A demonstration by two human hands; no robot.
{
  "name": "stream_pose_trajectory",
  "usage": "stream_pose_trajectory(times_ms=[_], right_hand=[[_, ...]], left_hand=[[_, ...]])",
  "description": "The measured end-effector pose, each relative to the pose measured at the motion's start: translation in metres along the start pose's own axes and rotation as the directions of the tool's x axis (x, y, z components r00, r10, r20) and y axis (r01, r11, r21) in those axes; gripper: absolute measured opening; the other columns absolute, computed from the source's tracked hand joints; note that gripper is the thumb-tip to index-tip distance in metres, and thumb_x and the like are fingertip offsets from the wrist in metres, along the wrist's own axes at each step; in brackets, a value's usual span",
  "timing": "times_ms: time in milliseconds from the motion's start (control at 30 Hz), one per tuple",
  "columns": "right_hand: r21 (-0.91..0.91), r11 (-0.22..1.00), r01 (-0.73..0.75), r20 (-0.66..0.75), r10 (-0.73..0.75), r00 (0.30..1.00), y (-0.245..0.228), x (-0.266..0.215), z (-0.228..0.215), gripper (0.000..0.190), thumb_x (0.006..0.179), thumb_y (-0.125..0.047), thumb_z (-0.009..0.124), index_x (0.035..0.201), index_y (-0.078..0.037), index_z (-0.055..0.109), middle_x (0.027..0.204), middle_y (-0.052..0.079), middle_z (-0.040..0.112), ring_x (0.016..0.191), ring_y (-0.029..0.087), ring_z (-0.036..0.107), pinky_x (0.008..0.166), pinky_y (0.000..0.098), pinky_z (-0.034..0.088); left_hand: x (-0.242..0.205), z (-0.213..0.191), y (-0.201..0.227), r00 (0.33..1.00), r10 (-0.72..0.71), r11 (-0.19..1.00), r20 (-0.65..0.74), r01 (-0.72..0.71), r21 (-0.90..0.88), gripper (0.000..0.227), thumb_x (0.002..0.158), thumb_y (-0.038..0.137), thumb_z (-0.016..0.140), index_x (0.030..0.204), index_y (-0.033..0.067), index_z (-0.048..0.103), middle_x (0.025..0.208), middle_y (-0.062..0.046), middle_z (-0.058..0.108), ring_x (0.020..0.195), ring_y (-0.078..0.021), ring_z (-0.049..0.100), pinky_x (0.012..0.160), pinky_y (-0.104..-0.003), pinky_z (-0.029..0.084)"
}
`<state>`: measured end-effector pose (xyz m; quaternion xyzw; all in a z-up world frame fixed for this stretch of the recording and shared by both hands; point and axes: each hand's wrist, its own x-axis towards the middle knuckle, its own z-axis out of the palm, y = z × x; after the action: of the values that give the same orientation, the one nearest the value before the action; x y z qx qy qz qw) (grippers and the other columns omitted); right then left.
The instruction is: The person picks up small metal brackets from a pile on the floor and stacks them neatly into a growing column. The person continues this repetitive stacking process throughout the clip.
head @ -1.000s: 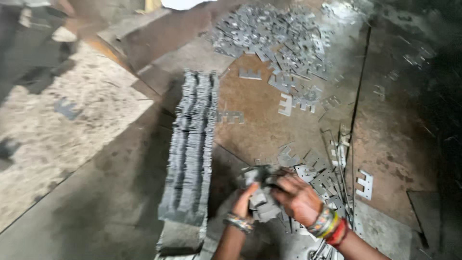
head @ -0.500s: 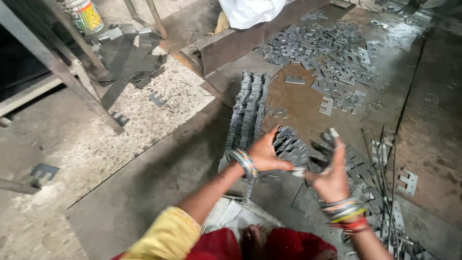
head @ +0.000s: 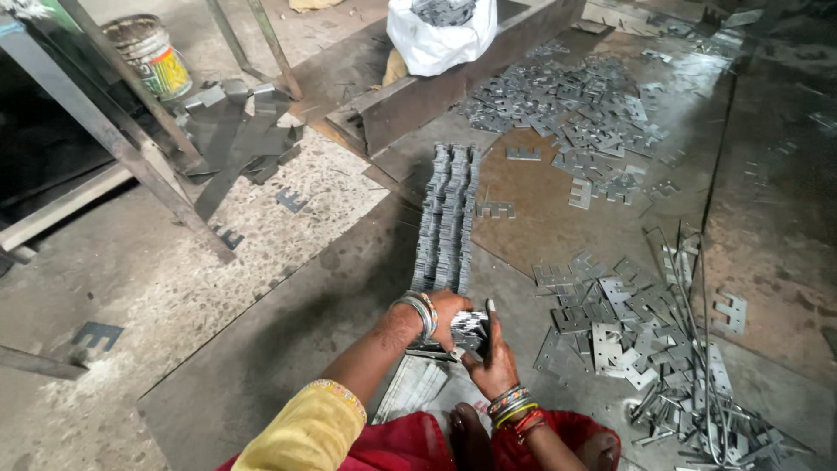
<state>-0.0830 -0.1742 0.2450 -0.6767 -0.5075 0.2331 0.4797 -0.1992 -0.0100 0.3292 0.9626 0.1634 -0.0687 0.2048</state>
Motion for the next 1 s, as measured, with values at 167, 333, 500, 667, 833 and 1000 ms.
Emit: stream_pose_trajectory(times_ms=[167,333,500,667,833,1000], right_hand=[[0.070,0.997,0.008,0.067,-0.012,0.998,0.011,0.007,-0.004,0.115,0.068,0.000,0.077,0.159,-0.012,0.008,0.120,0.020,0.072,0.108,0.033,0.073,0.093,0.0406,0.057],[0.297,0.951,-0.090,0.115,0.058,0.992,0.014,0.015,0.001,0.120,0.066,0.007,0.078,0.162,-0.015,0.009,0.141,0.018,0.059,0.127,0.028,0.060,0.104,0.0386,0.051],[0.311,0.948,0.070,0.049,-0.090,0.995,0.019,0.013,0.021,0.124,0.066,0.011,0.077,0.163,-0.013,0.002,0.158,0.021,0.040,0.139,0.030,0.048,0.110,0.0388,0.043],[0.375,0.916,-0.139,0.028,0.139,0.990,0.017,0.019,0.035,0.121,0.075,-0.001,0.079,0.165,-0.009,-0.001,0.155,0.022,0.048,0.135,0.030,0.058,0.111,0.0348,0.049],[0.299,0.952,0.064,0.053,-0.084,0.995,0.006,0.016,0.029,0.134,0.065,0.000,0.088,0.160,-0.005,-0.006,0.154,0.023,0.043,0.136,0.031,0.050,0.106,0.0386,0.047],[0.405,0.900,-0.159,0.079,0.138,0.987,0.001,0.006,0.032,0.133,0.067,-0.012,0.089,0.161,-0.006,-0.005,0.142,0.020,0.058,0.122,0.027,0.066,0.102,0.0369,0.056]], left_hand=[[-0.020,-0.025,0.026,0.991,-0.130,0.987,0.009,0.129,0.096,0.100,0.043,0.042,0.100,0.127,0.0058,0.062,0.133,-0.023,0.060,0.119,-0.0398,0.065,0.101,-0.045,0.054],[-0.053,-0.031,0.015,0.911,-0.316,0.945,-0.265,0.278,-0.170,0.126,0.045,0.053,0.097,0.150,0.0126,0.041,0.152,-0.018,0.040,0.141,-0.0356,0.043,0.113,-0.044,0.041],[-0.054,0.031,-0.038,0.624,-0.702,0.401,-0.342,-0.051,-0.915,0.106,0.075,0.075,0.042,0.159,0.0131,0.023,0.167,-0.009,0.020,0.154,-0.0242,0.019,0.121,-0.039,0.017],[-0.036,0.089,-0.056,0.653,-0.745,0.058,-0.134,-0.136,-0.989,0.101,0.091,0.081,0.018,0.163,0.0105,0.018,0.171,-0.010,0.019,0.158,-0.0221,0.017,0.125,-0.039,0.011],[-0.036,0.098,-0.046,0.621,-0.748,0.214,-0.236,-0.110,-0.971,0.099,0.093,0.079,0.024,0.159,0.0057,0.032,0.168,-0.012,0.030,0.157,-0.0232,0.025,0.125,-0.036,0.016],[-0.036,0.112,-0.045,0.472,-0.850,0.243,-0.234,-0.043,-0.969,0.092,0.097,0.073,0.029,0.158,0.0045,0.034,0.169,-0.011,0.030,0.156,-0.0217,0.027,0.126,-0.033,0.019]])
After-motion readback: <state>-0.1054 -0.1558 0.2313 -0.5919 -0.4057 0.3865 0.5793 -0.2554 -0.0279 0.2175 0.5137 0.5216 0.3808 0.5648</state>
